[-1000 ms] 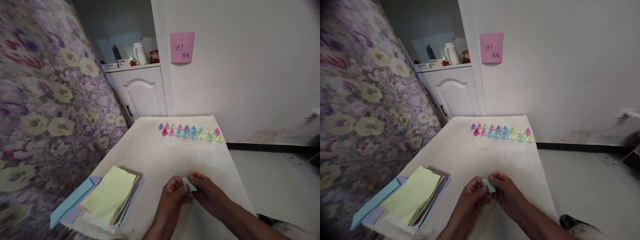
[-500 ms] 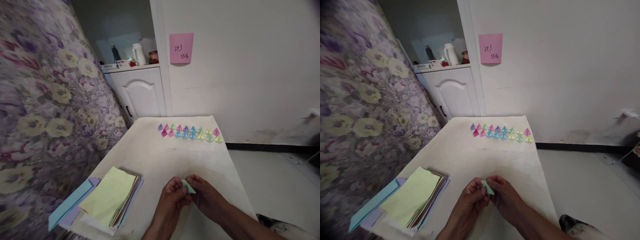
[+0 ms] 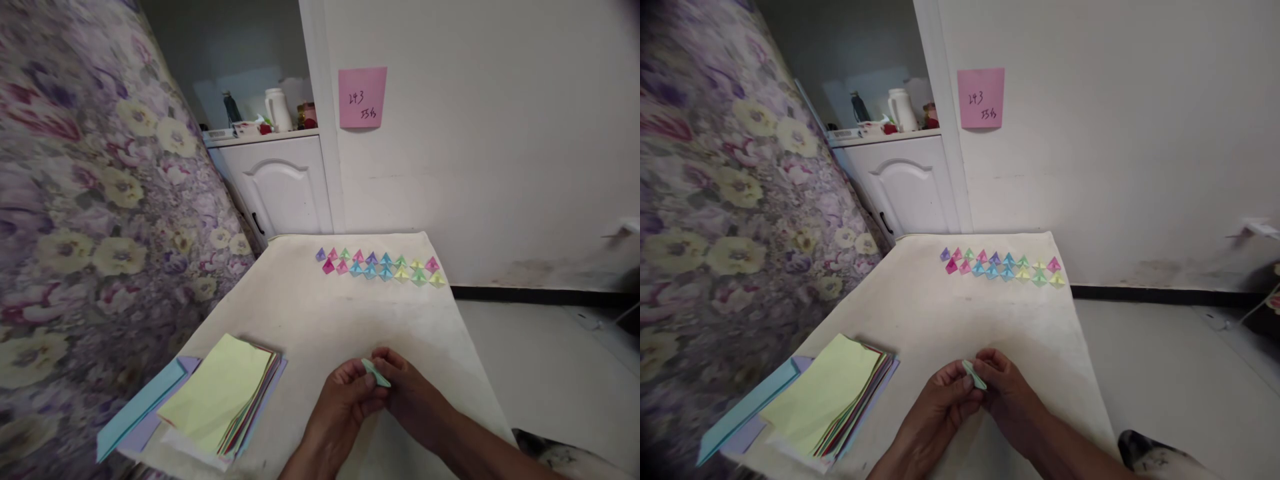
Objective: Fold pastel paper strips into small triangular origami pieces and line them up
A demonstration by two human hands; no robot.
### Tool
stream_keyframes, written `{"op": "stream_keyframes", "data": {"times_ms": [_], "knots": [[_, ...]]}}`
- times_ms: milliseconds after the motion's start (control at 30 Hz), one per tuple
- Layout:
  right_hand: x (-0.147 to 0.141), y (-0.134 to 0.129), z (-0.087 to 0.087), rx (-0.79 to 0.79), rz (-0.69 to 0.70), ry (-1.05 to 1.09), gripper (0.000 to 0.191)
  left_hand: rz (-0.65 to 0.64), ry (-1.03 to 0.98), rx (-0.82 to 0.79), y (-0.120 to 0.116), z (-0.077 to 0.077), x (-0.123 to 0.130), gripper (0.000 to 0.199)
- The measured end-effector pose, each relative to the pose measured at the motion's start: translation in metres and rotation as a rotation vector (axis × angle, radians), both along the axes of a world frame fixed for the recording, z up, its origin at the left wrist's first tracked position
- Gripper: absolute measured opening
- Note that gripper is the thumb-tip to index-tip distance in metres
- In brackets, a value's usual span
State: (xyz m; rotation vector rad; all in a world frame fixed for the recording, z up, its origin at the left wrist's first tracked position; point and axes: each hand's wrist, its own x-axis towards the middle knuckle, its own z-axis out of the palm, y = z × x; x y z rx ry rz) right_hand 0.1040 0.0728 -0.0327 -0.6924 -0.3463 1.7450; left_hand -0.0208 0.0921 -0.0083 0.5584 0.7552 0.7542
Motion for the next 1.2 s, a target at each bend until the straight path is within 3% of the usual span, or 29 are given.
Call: {"op": "stream_keyframes", "data": {"times_ms": [167, 333, 567, 667, 833, 1000, 1200], "knots": [[0.0, -0.002, 0.0, 0.007, 0.093, 0.051, 0.027, -0.061, -0.016, 0.013, 0.0, 0.002, -0.001, 0.023], [-0.001, 0.0, -0.002, -0.004, 0.084, 0.03, 0.033, -0.046, -0.025, 0.024, 0.001, 0.004, -0.001, 0.02], [0.007, 0.008, -0.002, 0.018, 0.041, -0.201, 0.03, -0.04, 0.057, 0.031, -0.001, 0.008, 0.0, 0.022], [0.017, 0.011, 0.007, 0.076, 0.013, -0.399, 0.022, -0.015, 0.137, 0.122, 0.003, 0.004, -0.002, 0.022], [0.027, 0.013, 0.02, 0.221, 0.103, -0.682, 0.016, 0.027, 0.359, 0.38, 0.009, 0.0, -0.004, 0.021], [0.024, 0.01, 0.021, 0.314, 0.115, -0.791, 0.015, 0.109, 0.501, 0.552, 0.005, 0.012, -0.003, 0.015], [0.024, 0.003, 0.03, 0.502, 0.043, -0.983, 0.016, 0.116, 0.605, 0.7, 0.002, 0.022, -0.009, 0.013]]}}
